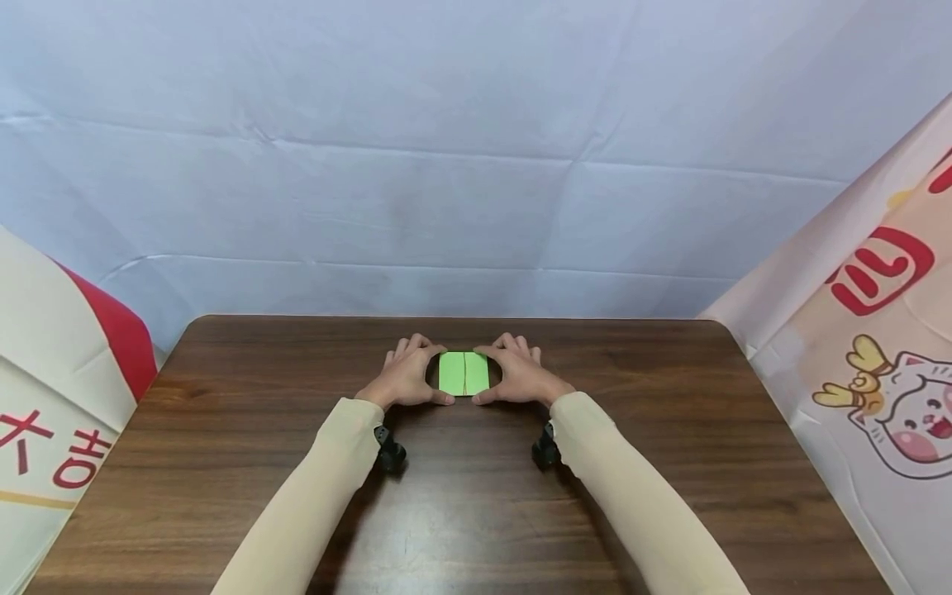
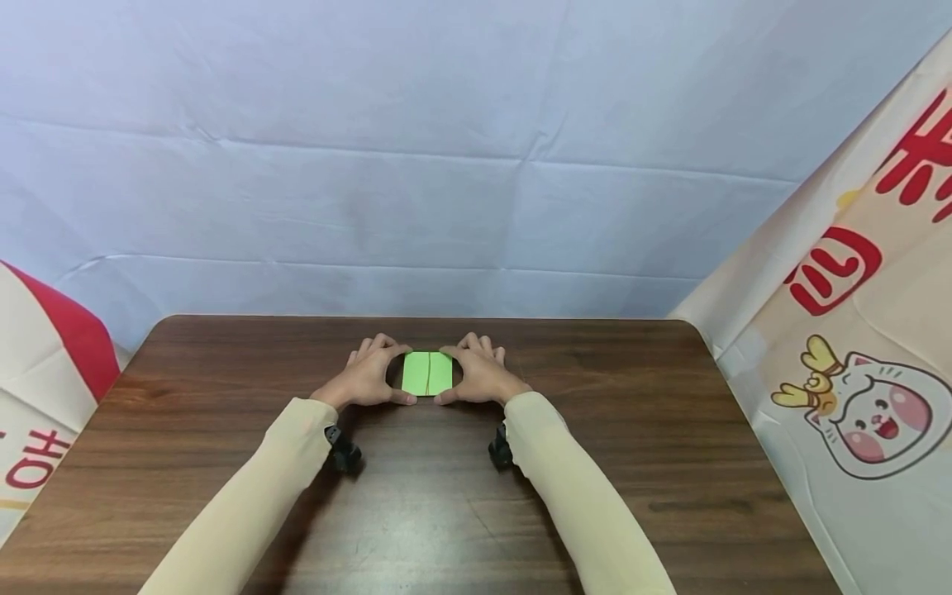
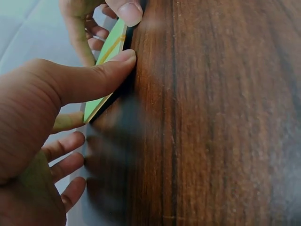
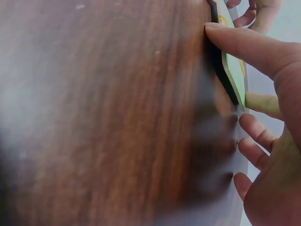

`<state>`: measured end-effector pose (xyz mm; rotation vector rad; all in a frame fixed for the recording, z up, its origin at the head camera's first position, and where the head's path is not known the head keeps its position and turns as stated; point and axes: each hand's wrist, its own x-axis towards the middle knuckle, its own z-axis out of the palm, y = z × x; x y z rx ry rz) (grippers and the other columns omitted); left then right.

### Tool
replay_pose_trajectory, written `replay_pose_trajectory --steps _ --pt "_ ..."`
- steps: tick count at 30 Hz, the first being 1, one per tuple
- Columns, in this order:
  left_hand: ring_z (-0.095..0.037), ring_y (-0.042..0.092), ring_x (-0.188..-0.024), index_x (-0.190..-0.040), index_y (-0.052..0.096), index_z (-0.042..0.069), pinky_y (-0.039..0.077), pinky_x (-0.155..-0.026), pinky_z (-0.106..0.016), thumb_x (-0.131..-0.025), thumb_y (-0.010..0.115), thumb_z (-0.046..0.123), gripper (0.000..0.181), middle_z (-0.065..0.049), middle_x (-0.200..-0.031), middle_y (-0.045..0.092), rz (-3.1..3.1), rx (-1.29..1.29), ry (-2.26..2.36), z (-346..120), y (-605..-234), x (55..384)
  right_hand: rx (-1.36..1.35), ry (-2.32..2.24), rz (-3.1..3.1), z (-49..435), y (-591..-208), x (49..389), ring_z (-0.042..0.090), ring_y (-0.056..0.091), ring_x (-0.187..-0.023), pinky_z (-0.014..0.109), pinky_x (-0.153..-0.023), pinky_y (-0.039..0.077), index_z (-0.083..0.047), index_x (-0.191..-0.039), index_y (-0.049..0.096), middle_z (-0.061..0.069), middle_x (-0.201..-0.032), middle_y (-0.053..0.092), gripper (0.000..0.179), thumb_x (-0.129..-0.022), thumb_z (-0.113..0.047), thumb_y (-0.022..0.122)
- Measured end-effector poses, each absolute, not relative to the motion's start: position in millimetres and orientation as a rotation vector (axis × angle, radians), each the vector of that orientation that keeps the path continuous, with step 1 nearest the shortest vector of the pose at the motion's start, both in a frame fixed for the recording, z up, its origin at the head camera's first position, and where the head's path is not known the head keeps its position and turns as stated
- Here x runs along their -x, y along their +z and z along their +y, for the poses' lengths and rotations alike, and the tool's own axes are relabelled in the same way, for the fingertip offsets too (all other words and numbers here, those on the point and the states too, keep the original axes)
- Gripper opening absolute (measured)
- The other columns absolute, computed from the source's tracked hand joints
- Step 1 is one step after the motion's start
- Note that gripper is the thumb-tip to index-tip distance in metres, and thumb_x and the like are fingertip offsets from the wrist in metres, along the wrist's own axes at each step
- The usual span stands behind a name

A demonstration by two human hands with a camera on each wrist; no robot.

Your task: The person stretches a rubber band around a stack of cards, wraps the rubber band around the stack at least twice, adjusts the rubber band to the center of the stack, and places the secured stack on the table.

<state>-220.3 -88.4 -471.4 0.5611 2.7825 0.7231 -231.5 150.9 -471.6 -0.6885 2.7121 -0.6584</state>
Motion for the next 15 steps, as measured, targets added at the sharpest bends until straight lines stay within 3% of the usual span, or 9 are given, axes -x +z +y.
replay_pose_trajectory --steps 8,15 --pt "-0.035 0.038 -0.123 -0.150 0.049 0.010 0.033 -0.101 -0.052 -0.074 0.090 0.046 0.094 -0.014 -0.137 0.043 2.801 -0.526 0.728 -87.0 -473.7 222.5 0.660 -0.659 2.693 146.6 -468.5 233.7 0.027 0.032 -0.106 0.046 -0.086 0.020 -0.013 -0.153 0.046 0.007 -0.122 0.042 0.089 -0.080 -0.043 0.086" --pt "-0.036 0.038 -0.126 -0.153 0.045 0.011 0.032 -0.102 -0.053 -0.077 0.087 0.046 0.094 -0.014 -0.139 0.043 2.793 -0.538 0.751 -90.0 -472.6 217.2 0.676 -0.704 2.713 151.7 -467.6 226.9 0.025 0.032 -0.101 0.041 -0.079 0.019 -0.014 -0.156 0.040 0.009 -0.123 0.045 0.094 -0.079 -0.042 0.087"
